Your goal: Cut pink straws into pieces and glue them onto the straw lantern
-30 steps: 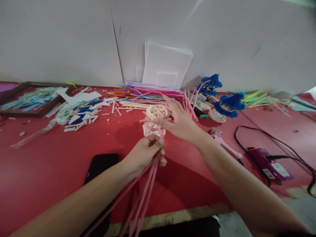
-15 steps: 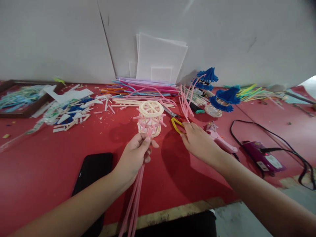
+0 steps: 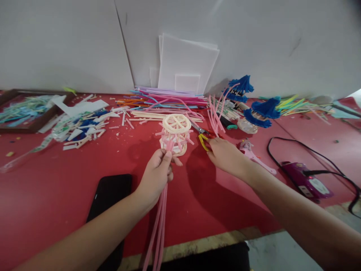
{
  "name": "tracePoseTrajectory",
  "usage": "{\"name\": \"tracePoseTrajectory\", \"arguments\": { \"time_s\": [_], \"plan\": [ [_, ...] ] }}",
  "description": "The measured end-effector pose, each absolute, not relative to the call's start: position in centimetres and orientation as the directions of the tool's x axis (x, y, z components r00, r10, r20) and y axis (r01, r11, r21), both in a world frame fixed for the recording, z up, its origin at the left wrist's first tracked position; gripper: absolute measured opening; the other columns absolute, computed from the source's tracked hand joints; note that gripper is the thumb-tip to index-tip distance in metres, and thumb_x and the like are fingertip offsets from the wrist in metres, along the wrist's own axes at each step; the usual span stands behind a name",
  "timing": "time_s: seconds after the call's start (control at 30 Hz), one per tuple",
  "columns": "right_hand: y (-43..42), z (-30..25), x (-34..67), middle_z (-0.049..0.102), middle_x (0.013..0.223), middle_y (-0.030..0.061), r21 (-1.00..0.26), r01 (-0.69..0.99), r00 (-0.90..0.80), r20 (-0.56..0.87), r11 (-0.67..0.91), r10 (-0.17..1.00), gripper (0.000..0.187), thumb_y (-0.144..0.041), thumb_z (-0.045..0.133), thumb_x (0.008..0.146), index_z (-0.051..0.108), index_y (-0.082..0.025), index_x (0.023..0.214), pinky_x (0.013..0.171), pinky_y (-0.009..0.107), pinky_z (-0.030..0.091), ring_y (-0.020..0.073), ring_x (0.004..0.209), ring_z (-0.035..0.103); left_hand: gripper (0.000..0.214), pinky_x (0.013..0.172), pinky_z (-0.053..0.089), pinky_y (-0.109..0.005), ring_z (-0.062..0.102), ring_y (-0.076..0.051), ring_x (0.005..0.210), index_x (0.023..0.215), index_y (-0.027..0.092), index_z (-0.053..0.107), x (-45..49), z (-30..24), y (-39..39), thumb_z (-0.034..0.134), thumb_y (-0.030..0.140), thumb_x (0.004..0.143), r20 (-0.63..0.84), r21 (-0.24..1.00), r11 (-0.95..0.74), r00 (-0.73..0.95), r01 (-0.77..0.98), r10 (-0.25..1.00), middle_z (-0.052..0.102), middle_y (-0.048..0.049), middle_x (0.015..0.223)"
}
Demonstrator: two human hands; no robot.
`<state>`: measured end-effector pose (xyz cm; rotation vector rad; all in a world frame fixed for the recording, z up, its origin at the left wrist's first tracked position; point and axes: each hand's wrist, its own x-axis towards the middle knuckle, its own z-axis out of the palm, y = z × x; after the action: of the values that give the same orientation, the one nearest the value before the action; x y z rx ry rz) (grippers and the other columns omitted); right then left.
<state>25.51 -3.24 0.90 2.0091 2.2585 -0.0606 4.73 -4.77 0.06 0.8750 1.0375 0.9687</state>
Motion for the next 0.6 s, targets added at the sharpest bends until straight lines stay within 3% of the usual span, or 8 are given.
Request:
{"name": "tracePoseTrajectory", "arguments": {
  "time_s": [0.27,0.47,0.6],
  "plan": [
    [-3.0,1.9,25.2,0.069,0.089,0.0169,0.035,0.997,-0.06,-0.1,0.064,0.993,0.015,-0.016,0.049,0.077,0.062,-0.012,0.085,0.063,0.033,0.043,0.0278,0.08,0.066,0.015,0.04,0.026,-0.014,0.031,-0.004,0.045,0.077,0.018,0.042,5.0,0.4,-4.8,0.045,0.018,0.092,-0.328,0.892,0.379,0.223,-0.245,0.918,0.062,0.0008,0.068],
    [-2.7,2.1,25.8,0.069,0.094,0.0093,0.011,0.994,-0.108,-0.095,0.11,0.99,0.013,-0.022,0.048,0.085,0.06,-0.017,0.089,0.07,0.027,0.043,0.0211,0.083,0.065,0.018,0.04,0.026,-0.013,0.031,-0.003,0.044,0.075,0.018,0.041,5.1,-0.1,-4.8,0.045,0.018,0.092,-0.317,0.893,0.377,0.251,-0.246,0.915,0.063,0.0001,0.069],
    [-2.0,1.5,25.9,0.065,0.106,0.0195,0.074,0.995,-0.061,-0.062,0.065,0.996,0.024,-0.018,0.044,0.088,0.058,-0.008,0.104,0.078,0.032,0.044,0.0289,0.1,0.062,0.017,0.039,0.025,-0.013,0.031,-0.003,0.044,0.075,0.018,0.043,5.1,-0.2,-4.7,0.046,0.019,0.092,-0.318,0.895,0.373,0.237,-0.243,0.918,0.064,-0.0003,0.068]
  ]
}}
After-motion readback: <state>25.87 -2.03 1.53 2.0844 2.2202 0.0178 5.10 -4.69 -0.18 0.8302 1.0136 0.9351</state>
